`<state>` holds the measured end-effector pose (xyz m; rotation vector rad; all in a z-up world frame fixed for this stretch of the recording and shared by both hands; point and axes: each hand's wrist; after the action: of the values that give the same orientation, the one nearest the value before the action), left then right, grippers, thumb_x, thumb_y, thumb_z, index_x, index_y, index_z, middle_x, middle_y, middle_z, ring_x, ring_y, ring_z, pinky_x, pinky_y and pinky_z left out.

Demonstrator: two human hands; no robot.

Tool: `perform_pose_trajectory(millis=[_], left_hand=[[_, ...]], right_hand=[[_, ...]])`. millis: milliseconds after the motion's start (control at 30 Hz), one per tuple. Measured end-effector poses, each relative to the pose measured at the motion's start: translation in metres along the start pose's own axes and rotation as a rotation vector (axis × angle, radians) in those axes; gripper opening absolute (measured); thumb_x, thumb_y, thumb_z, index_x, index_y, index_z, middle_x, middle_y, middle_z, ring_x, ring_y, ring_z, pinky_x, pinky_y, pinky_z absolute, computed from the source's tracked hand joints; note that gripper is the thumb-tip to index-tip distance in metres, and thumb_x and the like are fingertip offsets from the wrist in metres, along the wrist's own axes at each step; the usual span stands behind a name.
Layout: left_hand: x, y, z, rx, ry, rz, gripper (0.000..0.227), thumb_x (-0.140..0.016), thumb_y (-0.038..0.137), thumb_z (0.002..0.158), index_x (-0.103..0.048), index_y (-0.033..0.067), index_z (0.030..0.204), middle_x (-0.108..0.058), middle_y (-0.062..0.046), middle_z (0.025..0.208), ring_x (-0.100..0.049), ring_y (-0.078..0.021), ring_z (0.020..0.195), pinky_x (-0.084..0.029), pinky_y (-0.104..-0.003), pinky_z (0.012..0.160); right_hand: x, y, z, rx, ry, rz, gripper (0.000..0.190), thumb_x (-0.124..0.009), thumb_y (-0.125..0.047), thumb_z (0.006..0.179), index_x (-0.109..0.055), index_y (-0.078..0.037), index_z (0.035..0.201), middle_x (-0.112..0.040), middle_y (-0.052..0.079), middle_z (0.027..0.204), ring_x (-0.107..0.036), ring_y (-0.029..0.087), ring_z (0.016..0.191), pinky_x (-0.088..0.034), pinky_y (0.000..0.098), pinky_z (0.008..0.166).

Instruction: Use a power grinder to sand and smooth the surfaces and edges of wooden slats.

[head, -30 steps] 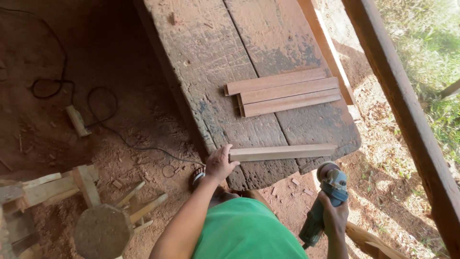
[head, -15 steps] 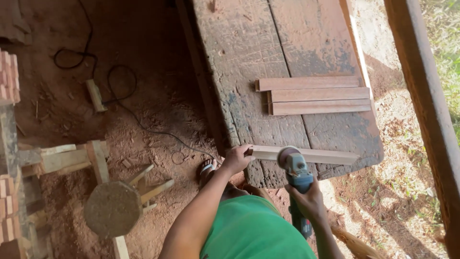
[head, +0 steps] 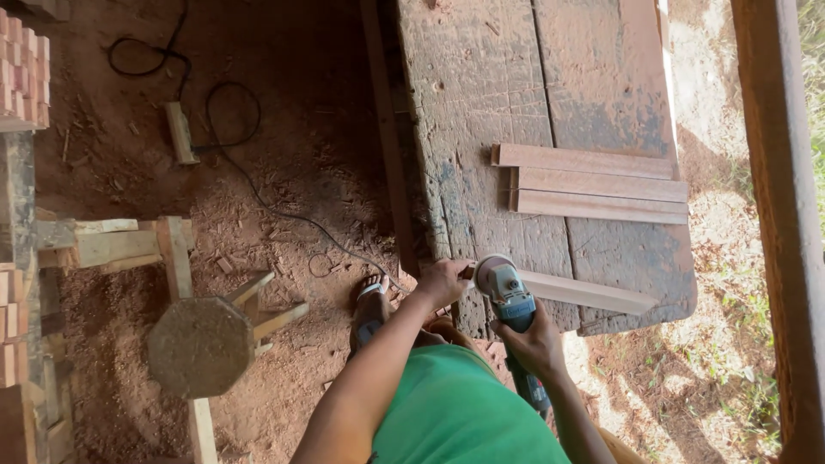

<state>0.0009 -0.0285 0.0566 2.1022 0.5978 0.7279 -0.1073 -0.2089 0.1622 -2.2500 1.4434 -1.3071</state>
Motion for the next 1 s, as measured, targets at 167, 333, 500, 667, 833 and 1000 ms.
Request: perform_pose_trajectory(millis=[167,333,500,667,833,1000], left_hand=[[-0.029,-0.042,0.022,-0.016,0.075,-0.005,0.047,-0.070,0.026,0.089,-0.067,0.0244,0.136,-0.071,-0.018,0.114,-0.069,-0.0361,0.116,-0.052,-0.046,0.104],[-0.035,-0.038,0.026,-0.004,0.103,-0.040,0.044,-0.068,0.028,0.090,-0.068,0.0252,0.133,-0.070,-0.020,0.113,-0.068,-0.0387,0.115,-0.053,-0.046,0.103],[-0.039,-0.047,0.018,-0.224,0.289,-0.014,0.045,-0.080,0.020,0.077,-0.075,0.0182,0.122,-0.075,-0.018,0.101,-0.072,-0.0379,0.102,-0.056,-0.045,0.096],[-0.040,-0.049,0.024,-0.428,0.375,0.044,0.044,-0.088,0.017,0.071,-0.077,0.0143,0.114,-0.078,-0.015,0.095,-0.074,-0.0365,0.093,-0.059,-0.046,0.087],[-0.050,-0.065,0.033,-0.195,0.336,0.097,0.050,-0.090,0.030,0.073,-0.076,0.0190,0.119,-0.076,-0.015,0.094,-0.075,-0.0322,0.097,-0.061,-0.042,0.085],[-0.041,-0.044,0.020,-0.137,0.306,0.059,0.051,-0.088,0.025,0.074,-0.074,0.0129,0.122,-0.073,-0.023,0.095,-0.073,-0.0401,0.098,-0.060,-0.047,0.085]], right_hand=[[-0.015,0.008,0.000,-0.089,0.079,-0.036,0.090,-0.092,-0.050,0.058,-0.059,-0.018,0.136,-0.072,0.024,0.104,-0.069,0.045,0.105,-0.055,0.0570,0.089],[-0.009,0.024,0.000,-0.165,0.093,-0.016,0.080,-0.091,-0.053,0.060,-0.061,-0.015,0.124,-0.072,0.024,0.101,-0.070,0.043,0.103,-0.055,0.0545,0.088],[0.032,0.002,-0.025,-0.262,0.120,0.031,0.082,-0.089,-0.051,0.064,-0.058,-0.009,0.127,-0.071,0.029,0.104,-0.068,0.048,0.105,-0.052,0.0577,0.092],[0.077,0.060,-0.022,-0.381,0.234,0.117,0.078,-0.091,-0.050,0.065,-0.060,-0.006,0.121,-0.071,0.028,0.103,-0.069,0.048,0.104,-0.053,0.0566,0.091],[0.116,0.158,0.007,-0.398,0.369,0.371,0.058,-0.090,-0.037,0.074,-0.055,-0.003,0.106,-0.066,0.026,0.071,-0.069,0.041,0.050,-0.060,0.0512,0.053],[0.156,0.185,0.005,-0.361,0.549,0.475,0.057,-0.091,-0.032,0.077,-0.057,0.002,0.108,-0.060,0.025,0.083,-0.064,0.038,0.064,-0.054,0.0522,0.056]])
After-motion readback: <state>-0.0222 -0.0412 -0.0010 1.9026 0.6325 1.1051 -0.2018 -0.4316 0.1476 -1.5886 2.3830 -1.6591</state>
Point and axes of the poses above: each hand's wrist, its own z-axis towards the middle knuckle, its own x-axis out of the back of the hand, y = z × x
